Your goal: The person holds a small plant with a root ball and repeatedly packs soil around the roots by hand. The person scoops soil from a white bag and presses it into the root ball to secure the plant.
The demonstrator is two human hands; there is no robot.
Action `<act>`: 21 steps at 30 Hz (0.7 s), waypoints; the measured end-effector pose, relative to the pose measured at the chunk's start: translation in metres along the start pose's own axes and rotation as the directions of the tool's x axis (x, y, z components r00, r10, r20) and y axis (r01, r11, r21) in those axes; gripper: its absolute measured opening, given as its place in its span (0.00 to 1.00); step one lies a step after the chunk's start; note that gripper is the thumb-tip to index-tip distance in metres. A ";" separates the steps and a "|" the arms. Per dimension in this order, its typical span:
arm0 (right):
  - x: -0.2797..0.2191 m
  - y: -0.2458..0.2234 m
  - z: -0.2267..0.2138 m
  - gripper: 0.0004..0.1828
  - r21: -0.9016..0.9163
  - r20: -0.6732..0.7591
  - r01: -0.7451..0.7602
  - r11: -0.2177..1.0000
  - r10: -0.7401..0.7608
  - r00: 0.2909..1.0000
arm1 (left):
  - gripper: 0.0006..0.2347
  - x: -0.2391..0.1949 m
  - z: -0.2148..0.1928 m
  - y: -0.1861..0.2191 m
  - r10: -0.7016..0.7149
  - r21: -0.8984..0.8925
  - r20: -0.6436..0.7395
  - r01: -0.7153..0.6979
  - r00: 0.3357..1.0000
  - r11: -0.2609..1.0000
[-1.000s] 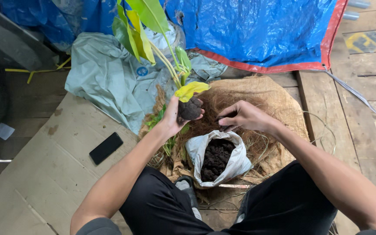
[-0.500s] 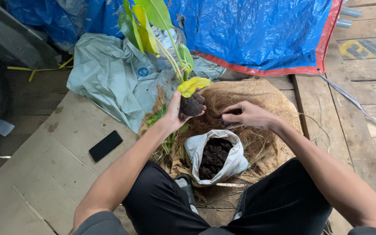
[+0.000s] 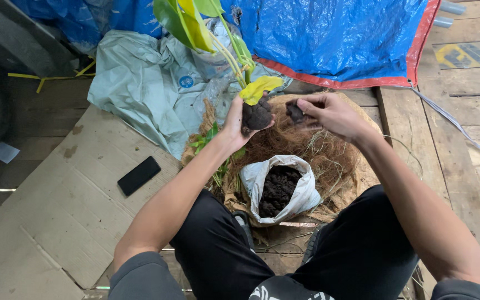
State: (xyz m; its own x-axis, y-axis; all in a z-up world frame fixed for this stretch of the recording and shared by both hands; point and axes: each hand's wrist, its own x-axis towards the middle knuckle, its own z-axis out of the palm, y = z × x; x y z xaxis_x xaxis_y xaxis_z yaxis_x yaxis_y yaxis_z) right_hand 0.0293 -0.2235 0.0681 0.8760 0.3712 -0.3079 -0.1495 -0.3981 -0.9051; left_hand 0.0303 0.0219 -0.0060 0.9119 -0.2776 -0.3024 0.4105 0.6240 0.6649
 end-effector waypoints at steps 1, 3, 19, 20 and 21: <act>-0.002 -0.005 0.000 0.21 0.045 0.031 0.045 0.998 -0.046 0.998 | 0.21 -0.001 0.003 0.000 0.001 -0.007 -0.009 -0.001 1.000 1.000; -0.006 -0.015 0.005 0.22 0.139 0.092 0.131 0.982 -0.144 0.985 | 0.22 -0.005 0.008 0.000 0.008 -0.021 -0.030 -0.009 1.000 1.000; -0.062 -0.036 0.069 0.18 -0.572 -0.200 0.549 0.610 -0.753 0.627 | 0.24 -0.008 0.005 -0.012 -0.059 -0.111 0.134 0.074 0.989 0.991; -0.063 -0.035 0.071 0.18 -0.564 -0.197 0.556 0.610 -0.754 0.626 | 0.24 -0.009 0.004 -0.011 -0.053 -0.118 0.143 0.070 0.988 0.991; -0.063 -0.034 0.072 0.18 -0.557 -0.195 0.563 0.610 -0.756 0.625 | 0.24 -0.010 0.003 -0.011 -0.046 -0.126 0.152 0.065 0.987 0.990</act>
State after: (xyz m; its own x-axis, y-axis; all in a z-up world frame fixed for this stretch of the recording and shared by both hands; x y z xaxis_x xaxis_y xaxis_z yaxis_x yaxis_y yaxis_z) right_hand -0.0541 -0.1726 0.0976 0.7502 0.3692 0.5485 0.6578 -0.5010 -0.5625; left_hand 0.0168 0.0153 -0.0079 0.8821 -0.4138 -0.2251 0.4654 0.6913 0.5527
